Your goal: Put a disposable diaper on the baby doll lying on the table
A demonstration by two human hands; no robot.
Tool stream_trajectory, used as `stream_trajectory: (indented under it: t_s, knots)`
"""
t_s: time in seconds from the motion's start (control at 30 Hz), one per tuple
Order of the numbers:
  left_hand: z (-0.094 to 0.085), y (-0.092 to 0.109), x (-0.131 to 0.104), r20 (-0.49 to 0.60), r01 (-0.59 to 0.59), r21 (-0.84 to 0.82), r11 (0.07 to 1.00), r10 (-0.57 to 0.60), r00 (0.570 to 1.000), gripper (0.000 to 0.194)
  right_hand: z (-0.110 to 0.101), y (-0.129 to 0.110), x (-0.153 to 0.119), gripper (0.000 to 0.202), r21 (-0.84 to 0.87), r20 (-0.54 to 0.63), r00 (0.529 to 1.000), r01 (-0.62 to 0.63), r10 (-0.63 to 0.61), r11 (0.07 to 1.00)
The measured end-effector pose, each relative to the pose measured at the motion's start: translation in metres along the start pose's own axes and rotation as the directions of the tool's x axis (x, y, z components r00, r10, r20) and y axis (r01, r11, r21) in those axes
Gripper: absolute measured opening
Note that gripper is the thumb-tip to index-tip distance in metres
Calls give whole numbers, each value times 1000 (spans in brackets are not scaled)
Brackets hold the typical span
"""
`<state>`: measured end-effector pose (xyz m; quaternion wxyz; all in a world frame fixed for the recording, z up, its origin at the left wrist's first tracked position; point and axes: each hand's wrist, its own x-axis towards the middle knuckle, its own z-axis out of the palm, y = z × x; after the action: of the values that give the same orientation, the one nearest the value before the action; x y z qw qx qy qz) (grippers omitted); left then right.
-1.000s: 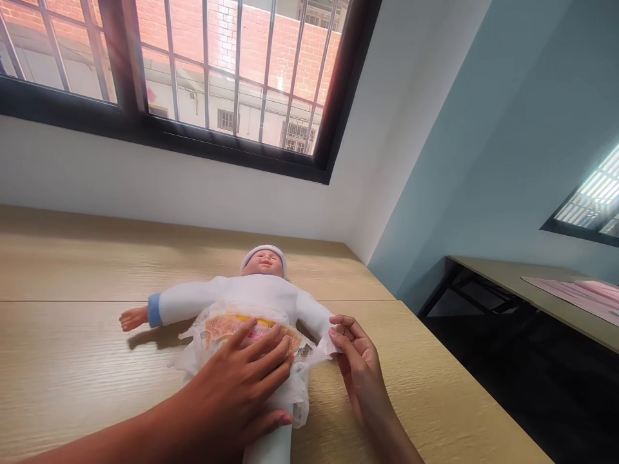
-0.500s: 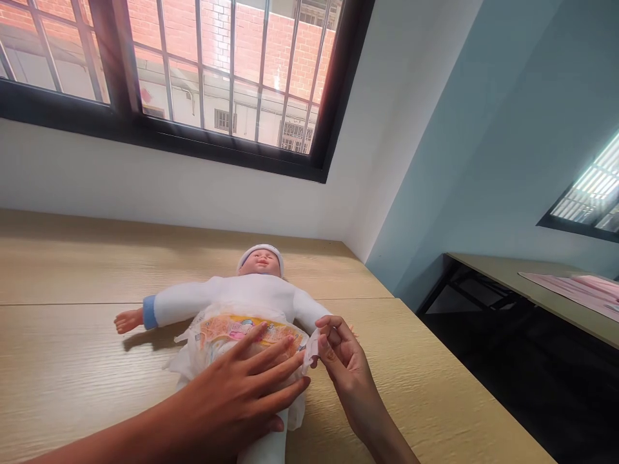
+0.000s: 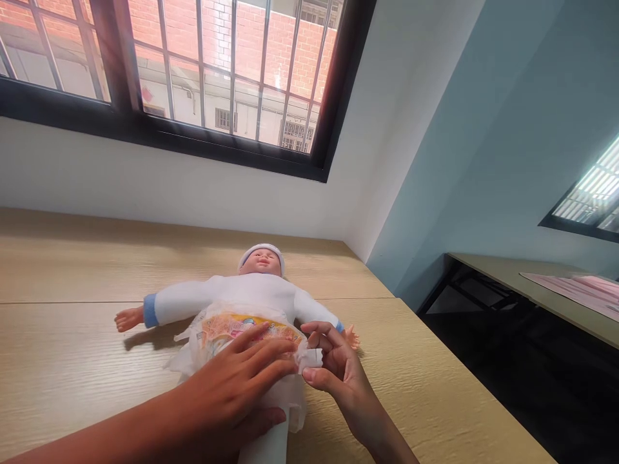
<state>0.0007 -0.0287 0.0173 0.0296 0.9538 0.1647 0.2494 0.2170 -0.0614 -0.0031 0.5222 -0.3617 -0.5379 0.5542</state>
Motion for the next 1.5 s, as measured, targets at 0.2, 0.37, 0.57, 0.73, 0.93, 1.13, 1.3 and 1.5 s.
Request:
stream_trajectory:
  t_s: [0.2,0.37,0.57,0.73,0.93,1.13,1.3,1.5]
  knots:
    - [-1,0,2,-12,11,-21,1000,-11,1000,38,8,0,1,36,54,43,999,-23,21,998]
    - [0,-1,2,3,-18,-11,1000,18,1000,40,10,1,2,35,109,-31,998,-44,47,993]
    - [3,-3,2,-10,-37,-33,999,37,999,44,9,2,2,35,109,-76,994,-63,72,992]
    - [7,-4,0,-66,-41,-7,999,41,997,45,6,5,2,36,129,-132,988,-63,80,990]
    - [10,-3,-2,-104,-34,28,999,37,994,49,6,3,2,35,169,-163,983,-55,83,984]
    - [10,-3,0,-97,-40,51,998,45,994,49,8,1,2,35,175,-199,976,-52,87,983]
    - [11,-3,0,-84,-36,77,996,42,996,49,10,1,4,33,177,-238,967,-46,88,983]
    - [12,-3,-1,-91,-23,84,996,31,995,49,9,-1,5,24,168,-243,968,-26,67,985]
